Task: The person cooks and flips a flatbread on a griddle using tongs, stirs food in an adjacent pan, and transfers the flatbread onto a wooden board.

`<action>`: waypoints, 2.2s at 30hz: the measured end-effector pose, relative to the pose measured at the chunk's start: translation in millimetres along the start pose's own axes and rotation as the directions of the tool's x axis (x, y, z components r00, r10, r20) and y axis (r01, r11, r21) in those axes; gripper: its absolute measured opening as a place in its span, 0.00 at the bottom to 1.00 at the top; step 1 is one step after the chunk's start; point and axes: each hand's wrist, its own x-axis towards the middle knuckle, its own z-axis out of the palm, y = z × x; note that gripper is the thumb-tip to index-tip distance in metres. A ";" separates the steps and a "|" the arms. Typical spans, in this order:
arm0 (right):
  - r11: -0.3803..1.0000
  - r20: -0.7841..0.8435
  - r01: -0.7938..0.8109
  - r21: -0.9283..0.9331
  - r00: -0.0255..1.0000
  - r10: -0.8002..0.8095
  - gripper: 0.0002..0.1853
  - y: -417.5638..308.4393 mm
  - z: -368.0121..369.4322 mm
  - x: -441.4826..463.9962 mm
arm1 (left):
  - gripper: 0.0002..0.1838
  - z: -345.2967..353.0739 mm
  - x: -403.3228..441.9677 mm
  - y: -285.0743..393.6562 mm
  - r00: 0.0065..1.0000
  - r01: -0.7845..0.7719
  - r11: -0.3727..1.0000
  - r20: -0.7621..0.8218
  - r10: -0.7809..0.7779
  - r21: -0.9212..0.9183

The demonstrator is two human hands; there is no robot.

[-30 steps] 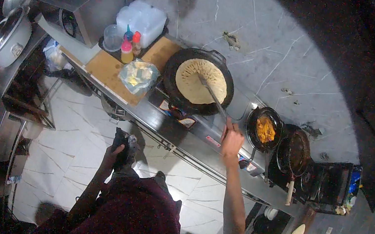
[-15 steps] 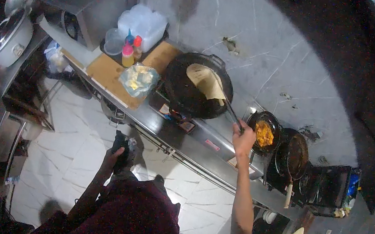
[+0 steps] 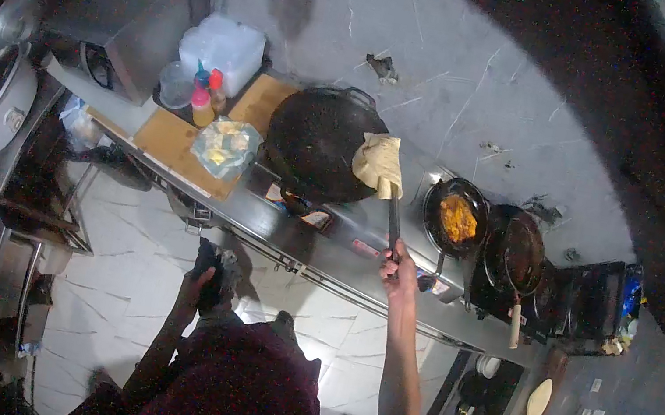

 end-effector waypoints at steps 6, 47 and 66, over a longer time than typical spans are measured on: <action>0.284 -0.006 0.315 -0.905 0.661 -0.751 0.14 12.1 -14.2 -1.4 | 0.19 2.8 0.2 2.5 0.999 -0.018 1.000 -0.045 0.018 0.016; -0.646 0.575 0.103 -0.757 0.574 -0.583 0.19 -26.8 38.2 8.3 | 0.28 -33.8 25.9 -34.7 0.997 0.021 0.997 -0.078 -0.026 -0.074; 0.143 0.065 0.238 -0.961 0.692 -0.719 0.14 -29.1 4.6 34.7 | 0.18 -14.7 19.6 -14.8 0.996 0.001 0.997 -0.084 -0.008 -0.082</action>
